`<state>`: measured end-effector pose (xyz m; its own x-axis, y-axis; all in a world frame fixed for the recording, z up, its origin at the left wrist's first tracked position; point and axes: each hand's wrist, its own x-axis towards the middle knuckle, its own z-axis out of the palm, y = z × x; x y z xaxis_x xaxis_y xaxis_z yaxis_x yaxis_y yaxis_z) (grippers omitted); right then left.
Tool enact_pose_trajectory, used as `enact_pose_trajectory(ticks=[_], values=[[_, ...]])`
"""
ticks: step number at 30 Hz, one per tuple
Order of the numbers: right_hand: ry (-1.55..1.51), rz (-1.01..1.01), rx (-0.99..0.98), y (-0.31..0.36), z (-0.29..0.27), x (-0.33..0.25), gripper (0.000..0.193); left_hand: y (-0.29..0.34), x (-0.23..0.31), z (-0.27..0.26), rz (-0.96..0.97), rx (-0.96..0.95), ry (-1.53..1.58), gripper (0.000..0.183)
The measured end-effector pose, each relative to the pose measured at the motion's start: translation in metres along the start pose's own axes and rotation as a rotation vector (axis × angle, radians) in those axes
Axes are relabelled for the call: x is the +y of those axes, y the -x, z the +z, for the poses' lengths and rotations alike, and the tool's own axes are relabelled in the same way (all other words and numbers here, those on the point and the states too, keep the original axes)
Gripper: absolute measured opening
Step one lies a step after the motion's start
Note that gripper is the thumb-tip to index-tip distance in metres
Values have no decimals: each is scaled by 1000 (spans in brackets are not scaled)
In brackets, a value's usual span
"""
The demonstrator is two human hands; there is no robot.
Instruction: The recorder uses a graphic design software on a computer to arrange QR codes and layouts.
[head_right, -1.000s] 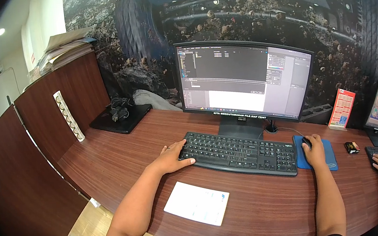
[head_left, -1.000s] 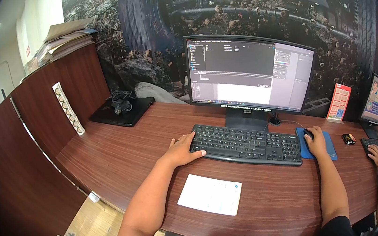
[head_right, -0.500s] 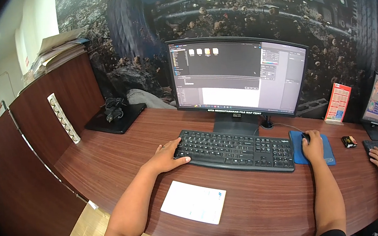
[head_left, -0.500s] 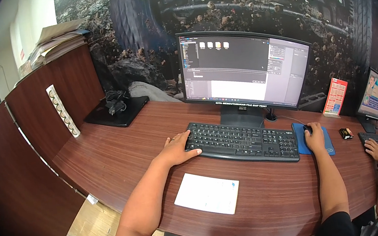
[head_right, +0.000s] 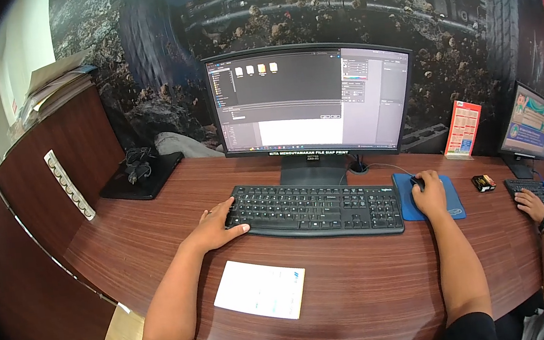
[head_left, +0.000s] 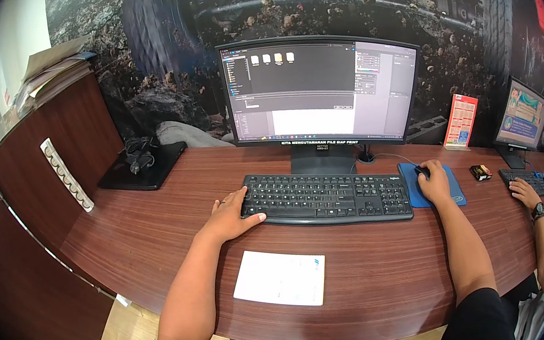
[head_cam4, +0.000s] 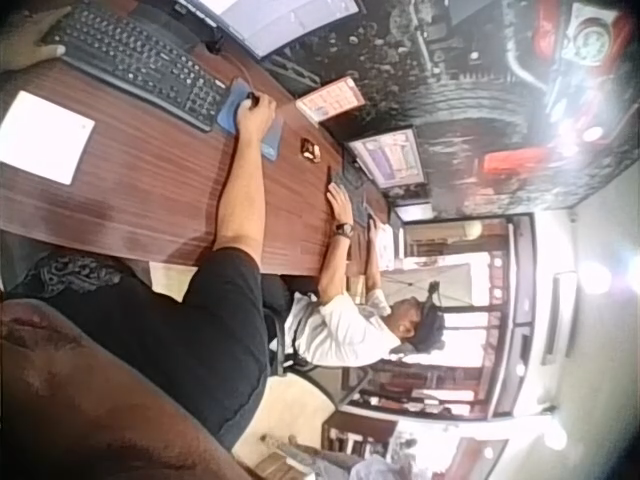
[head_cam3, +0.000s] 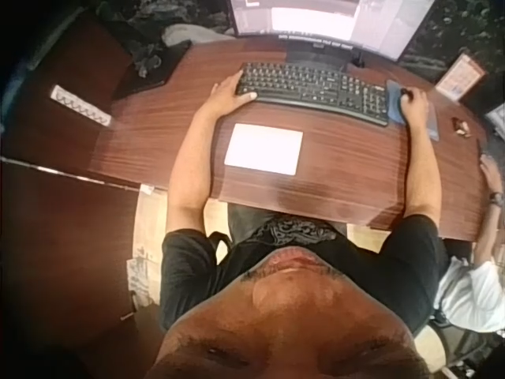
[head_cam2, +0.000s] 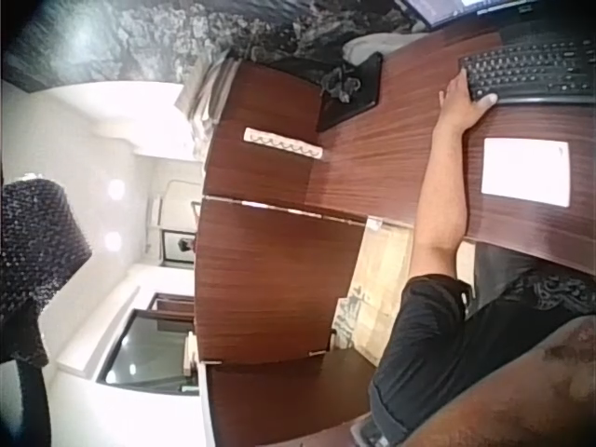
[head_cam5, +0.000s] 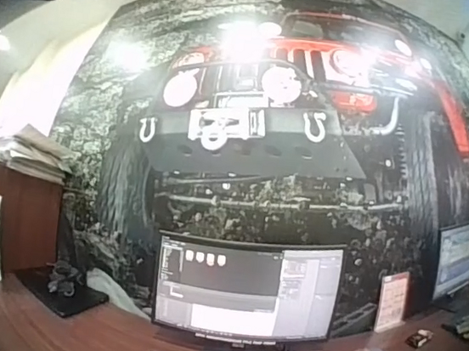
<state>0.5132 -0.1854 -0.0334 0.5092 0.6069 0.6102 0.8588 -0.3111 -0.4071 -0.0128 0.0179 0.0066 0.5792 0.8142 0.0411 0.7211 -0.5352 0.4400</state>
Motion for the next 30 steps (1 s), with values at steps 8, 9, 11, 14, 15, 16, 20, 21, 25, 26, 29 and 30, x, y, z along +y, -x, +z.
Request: enact_pose_trajectory(ticks=[8,9,11,14,15,16,20,21,25,26,29,30], values=[[11,10,12,1,-4,-7,31,1,-2,1,0,6,6,104],[34,21,-16,2,-5,-8,31,1,-2,1,6,4,9,105],[28,-1,5,2,-4,-8,30,0,-2,1,12,3,12,107],[17,-25,26,1,-3,-2,28,-1,-2,2,7,-1,4,107],[10,-28,26,0,-2,0,28,-1,-2,2,10,-1,5,106],[9,-30,25,1,-2,-1,28,-1,-3,2,12,-1,5,106],[48,1,-21,1,-2,-5,29,-2,-6,3,1,-6,-3,106],[45,15,-29,1,-2,-5,30,-2,-7,4,2,-4,-6,106],[51,39,-26,2,-2,-3,29,-1,-4,1,0,-9,-5,107],[56,51,-26,2,-2,-6,29,-1,-4,1,1,-11,-6,107],[67,68,-18,1,-2,-3,28,-2,-3,1,-5,-14,-12,107],[72,70,-12,1,-3,-2,28,-3,-4,2,-3,-13,-12,107]])
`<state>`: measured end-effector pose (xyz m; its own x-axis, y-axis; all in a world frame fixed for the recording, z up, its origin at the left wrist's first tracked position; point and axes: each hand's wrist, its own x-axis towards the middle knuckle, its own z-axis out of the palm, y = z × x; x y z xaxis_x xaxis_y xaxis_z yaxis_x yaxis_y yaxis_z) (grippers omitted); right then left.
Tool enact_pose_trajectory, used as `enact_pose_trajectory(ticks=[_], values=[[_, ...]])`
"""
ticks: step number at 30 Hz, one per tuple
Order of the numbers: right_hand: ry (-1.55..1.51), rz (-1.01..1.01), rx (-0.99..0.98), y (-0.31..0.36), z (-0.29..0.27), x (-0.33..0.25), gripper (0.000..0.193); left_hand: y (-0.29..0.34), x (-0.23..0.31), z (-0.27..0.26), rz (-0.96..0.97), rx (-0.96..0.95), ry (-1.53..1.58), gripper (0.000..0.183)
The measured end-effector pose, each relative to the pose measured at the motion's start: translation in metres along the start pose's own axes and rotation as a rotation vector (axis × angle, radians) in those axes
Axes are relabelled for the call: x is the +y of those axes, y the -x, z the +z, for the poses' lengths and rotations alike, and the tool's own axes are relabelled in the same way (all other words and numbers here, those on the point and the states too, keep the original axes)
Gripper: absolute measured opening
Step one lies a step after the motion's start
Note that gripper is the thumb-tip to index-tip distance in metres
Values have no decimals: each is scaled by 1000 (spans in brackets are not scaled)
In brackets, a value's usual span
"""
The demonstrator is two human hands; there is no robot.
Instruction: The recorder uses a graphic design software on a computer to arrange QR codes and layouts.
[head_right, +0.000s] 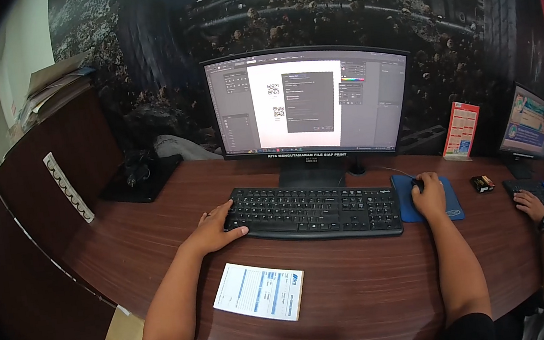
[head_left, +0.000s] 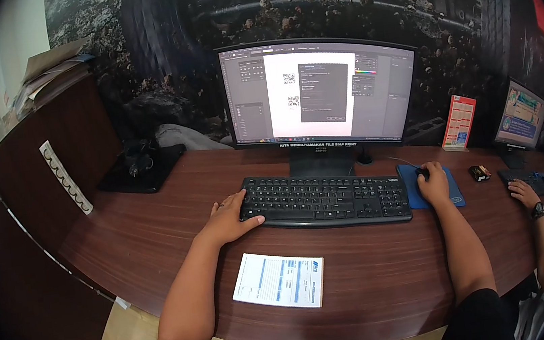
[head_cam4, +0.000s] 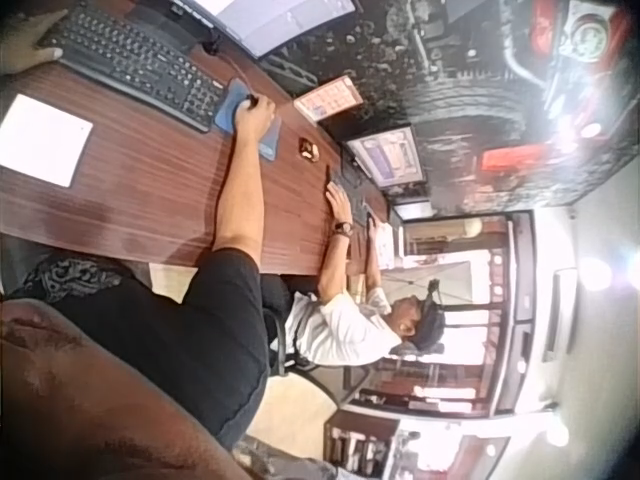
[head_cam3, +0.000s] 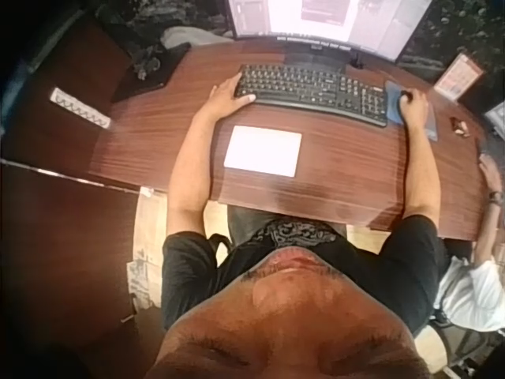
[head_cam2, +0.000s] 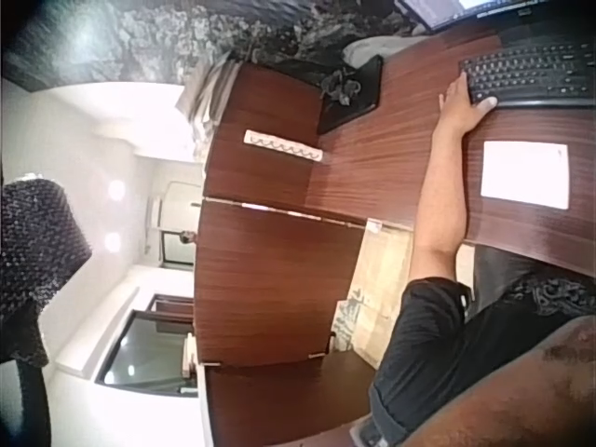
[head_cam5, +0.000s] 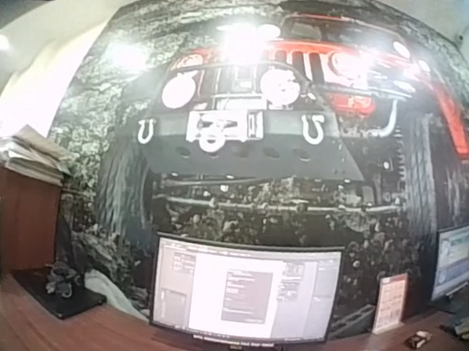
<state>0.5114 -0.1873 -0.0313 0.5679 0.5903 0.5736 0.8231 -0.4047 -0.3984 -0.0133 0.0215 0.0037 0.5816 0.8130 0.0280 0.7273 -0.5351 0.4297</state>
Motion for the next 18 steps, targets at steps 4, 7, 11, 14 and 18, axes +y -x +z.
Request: enact_pose_trajectory(ticks=[4,7,11,14,18], values=[[2,3,-21,0,-3,-6,29,0,-1,0,0,1,3,107],[-16,-5,-49,1,-5,-10,29,0,-1,0,-4,-2,1,108],[-19,-5,-63,0,-5,-8,30,0,-2,1,3,-1,2,108],[-16,-9,-65,0,-5,-6,30,1,0,0,-7,-7,-5,108],[-14,-11,-63,1,-4,-8,29,1,0,0,-11,4,-2,106]])
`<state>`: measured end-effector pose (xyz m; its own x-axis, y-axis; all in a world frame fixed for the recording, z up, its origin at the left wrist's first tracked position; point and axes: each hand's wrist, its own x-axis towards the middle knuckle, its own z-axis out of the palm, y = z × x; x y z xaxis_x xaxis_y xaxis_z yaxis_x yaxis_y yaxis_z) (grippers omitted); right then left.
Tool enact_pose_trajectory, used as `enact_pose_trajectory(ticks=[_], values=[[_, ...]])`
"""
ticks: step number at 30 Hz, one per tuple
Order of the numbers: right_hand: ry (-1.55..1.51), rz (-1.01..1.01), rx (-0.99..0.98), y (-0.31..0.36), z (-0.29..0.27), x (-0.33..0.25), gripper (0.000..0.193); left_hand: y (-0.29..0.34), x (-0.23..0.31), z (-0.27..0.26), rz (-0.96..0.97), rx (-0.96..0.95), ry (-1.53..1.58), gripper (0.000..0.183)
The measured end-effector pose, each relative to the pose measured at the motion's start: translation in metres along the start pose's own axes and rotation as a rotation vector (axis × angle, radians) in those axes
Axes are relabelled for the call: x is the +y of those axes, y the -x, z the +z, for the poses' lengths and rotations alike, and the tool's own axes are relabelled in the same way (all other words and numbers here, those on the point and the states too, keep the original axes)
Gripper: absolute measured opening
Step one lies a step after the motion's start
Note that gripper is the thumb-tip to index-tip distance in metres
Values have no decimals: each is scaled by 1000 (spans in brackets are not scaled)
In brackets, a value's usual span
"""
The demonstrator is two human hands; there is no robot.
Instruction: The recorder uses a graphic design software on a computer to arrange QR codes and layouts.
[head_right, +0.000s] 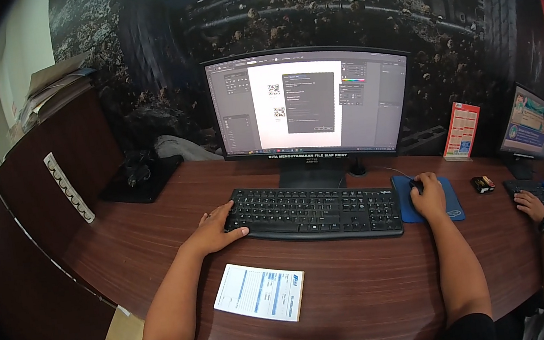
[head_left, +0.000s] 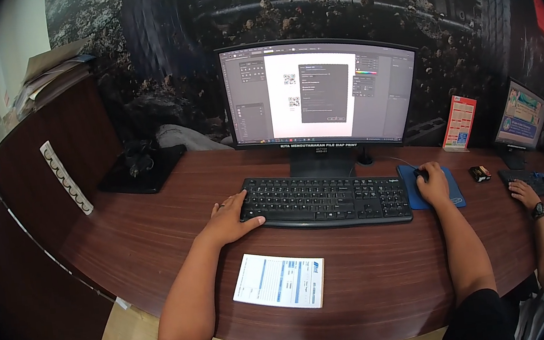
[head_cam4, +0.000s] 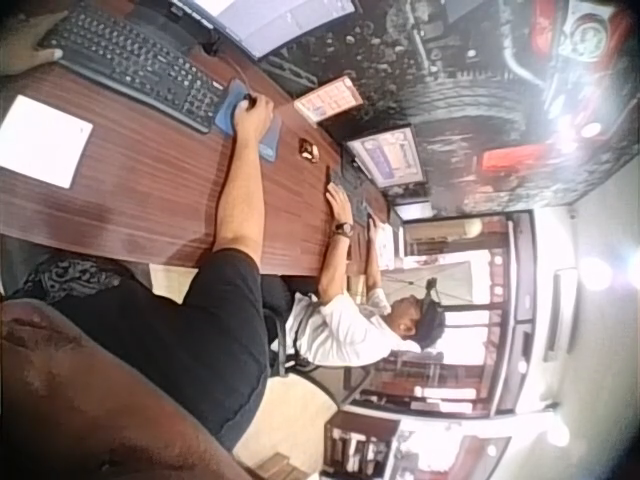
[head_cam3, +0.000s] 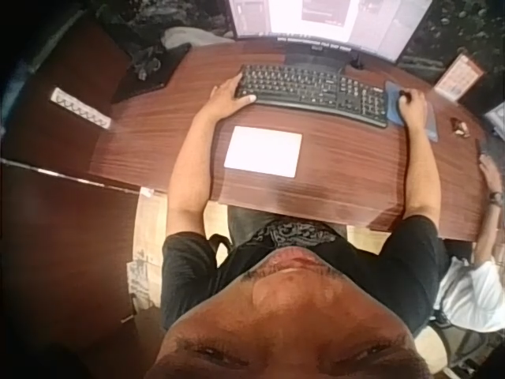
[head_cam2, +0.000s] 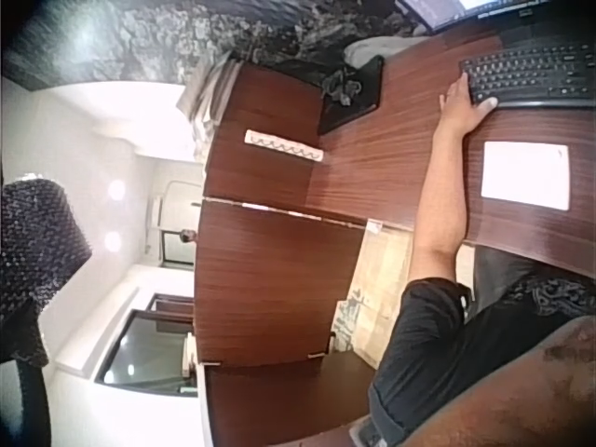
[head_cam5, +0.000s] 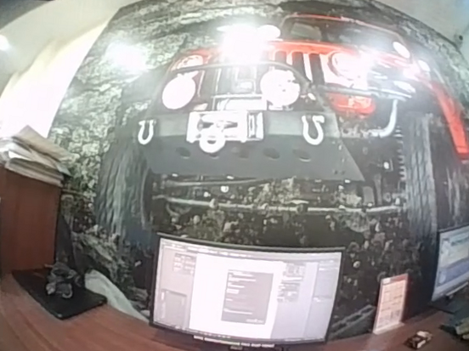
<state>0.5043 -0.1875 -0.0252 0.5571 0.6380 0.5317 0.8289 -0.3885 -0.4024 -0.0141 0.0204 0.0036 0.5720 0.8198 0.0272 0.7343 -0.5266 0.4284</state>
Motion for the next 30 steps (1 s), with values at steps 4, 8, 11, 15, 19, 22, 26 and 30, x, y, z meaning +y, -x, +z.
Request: enact_pose_trajectory(ticks=[4,8,11,15,19,22,26,30], values=[[-5,-34,30,-1,2,3,29,-1,0,0,-3,-5,-11,105],[-59,-66,111,-1,1,1,32,0,2,-1,-2,-8,-17,105],[-36,-32,56,1,0,-1,34,-1,-1,0,3,-2,-10,106],[10,5,6,0,-2,-2,36,-1,1,0,0,-7,-2,107],[23,4,9,1,-3,-5,36,-1,1,0,6,-17,-18,108],[22,1,3,2,-4,-5,36,0,2,-1,3,-18,-14,109],[7,-6,-3,1,-3,-2,36,0,3,-1,-3,-13,-13,109],[14,-12,3,2,-2,-3,36,0,2,-1,1,-16,-11,109]])
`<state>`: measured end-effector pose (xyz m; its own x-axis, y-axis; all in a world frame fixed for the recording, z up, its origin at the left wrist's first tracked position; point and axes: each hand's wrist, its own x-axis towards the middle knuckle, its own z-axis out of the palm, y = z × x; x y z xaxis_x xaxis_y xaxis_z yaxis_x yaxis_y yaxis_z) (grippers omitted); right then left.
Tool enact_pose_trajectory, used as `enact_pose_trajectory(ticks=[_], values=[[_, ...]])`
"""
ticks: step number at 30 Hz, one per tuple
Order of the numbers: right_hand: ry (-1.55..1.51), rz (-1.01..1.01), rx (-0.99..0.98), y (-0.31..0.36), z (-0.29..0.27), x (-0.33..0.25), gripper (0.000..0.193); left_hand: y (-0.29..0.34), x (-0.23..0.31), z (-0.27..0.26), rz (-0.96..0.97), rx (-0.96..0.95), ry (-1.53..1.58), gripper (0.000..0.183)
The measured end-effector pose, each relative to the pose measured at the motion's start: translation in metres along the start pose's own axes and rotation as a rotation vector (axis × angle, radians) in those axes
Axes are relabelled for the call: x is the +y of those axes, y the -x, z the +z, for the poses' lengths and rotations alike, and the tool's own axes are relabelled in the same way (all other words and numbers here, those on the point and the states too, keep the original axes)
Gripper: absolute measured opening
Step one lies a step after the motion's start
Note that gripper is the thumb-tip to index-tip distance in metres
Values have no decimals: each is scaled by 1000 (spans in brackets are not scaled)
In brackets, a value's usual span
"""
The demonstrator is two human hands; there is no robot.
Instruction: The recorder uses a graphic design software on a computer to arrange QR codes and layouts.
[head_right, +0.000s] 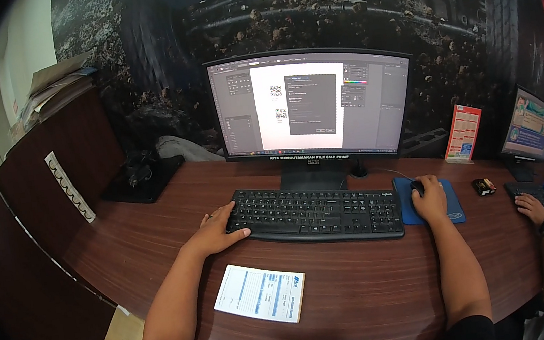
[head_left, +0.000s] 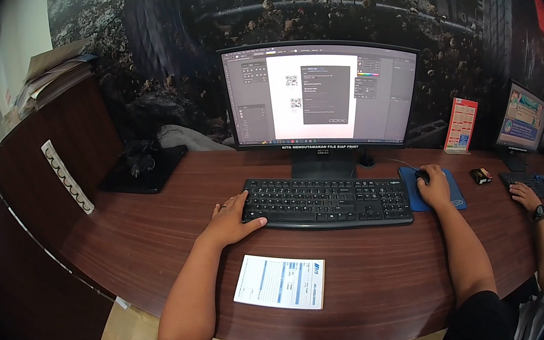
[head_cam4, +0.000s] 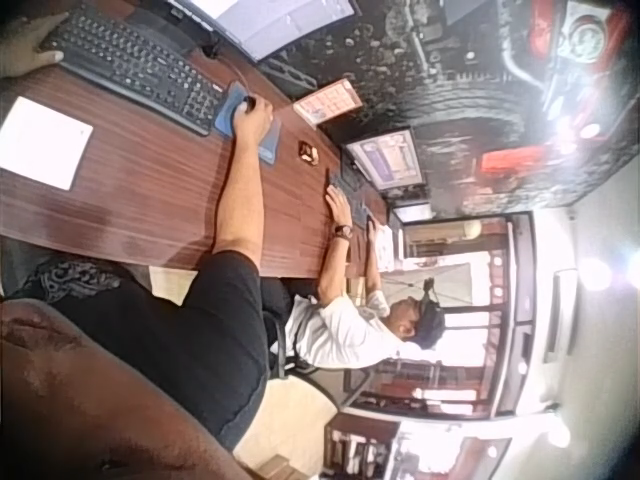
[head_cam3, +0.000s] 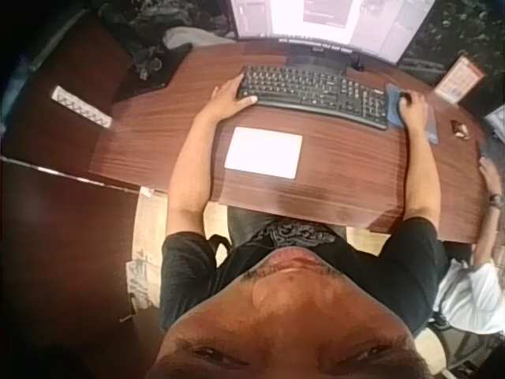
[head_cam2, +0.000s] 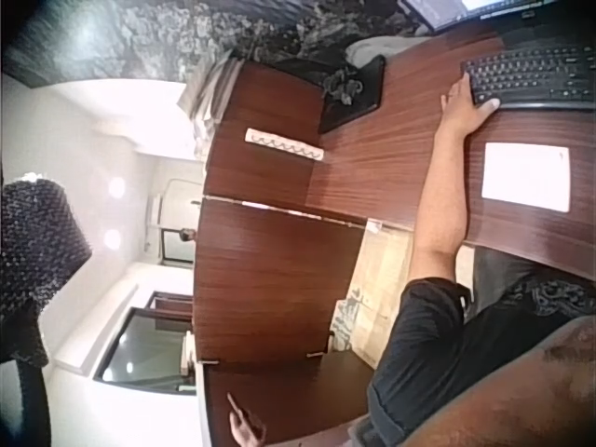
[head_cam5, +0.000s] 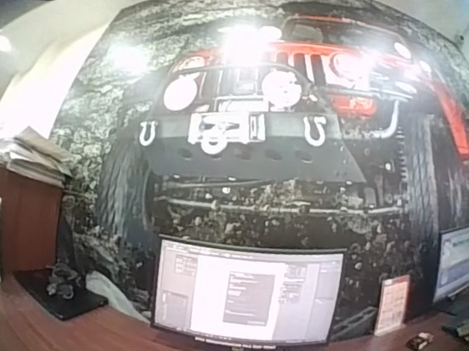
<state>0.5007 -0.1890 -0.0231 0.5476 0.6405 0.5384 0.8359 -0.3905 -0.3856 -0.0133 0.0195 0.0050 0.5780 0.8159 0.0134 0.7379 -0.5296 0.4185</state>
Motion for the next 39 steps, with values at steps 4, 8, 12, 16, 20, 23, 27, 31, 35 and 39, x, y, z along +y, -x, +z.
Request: enact_pose_trajectory(ticks=[4,8,12,16,20,23,27,31,35,39], values=[[16,-17,4,0,1,4,37,-1,0,1,7,5,-3,109],[13,5,-10,0,2,1,37,-1,-1,1,2,2,-6,109],[11,24,-24,1,-4,-4,37,0,1,-1,-5,-3,-9,109],[3,13,-16,-1,0,2,37,-1,2,0,-6,-5,-10,108],[11,-8,-2,-1,1,3,38,-1,1,0,-8,-6,-14,108],[13,-1,-3,0,1,2,38,-1,1,0,-8,-9,-14,108],[10,0,-10,0,1,1,38,0,0,0,1,-4,-17,108],[2,-11,-9,0,1,3,38,0,-1,1,10,0,-16,108],[-12,-5,-3,0,1,2,39,0,1,0,5,-2,-18,108],[-15,0,-3,1,0,-1,43,0,0,1,7,6,-15,109]])
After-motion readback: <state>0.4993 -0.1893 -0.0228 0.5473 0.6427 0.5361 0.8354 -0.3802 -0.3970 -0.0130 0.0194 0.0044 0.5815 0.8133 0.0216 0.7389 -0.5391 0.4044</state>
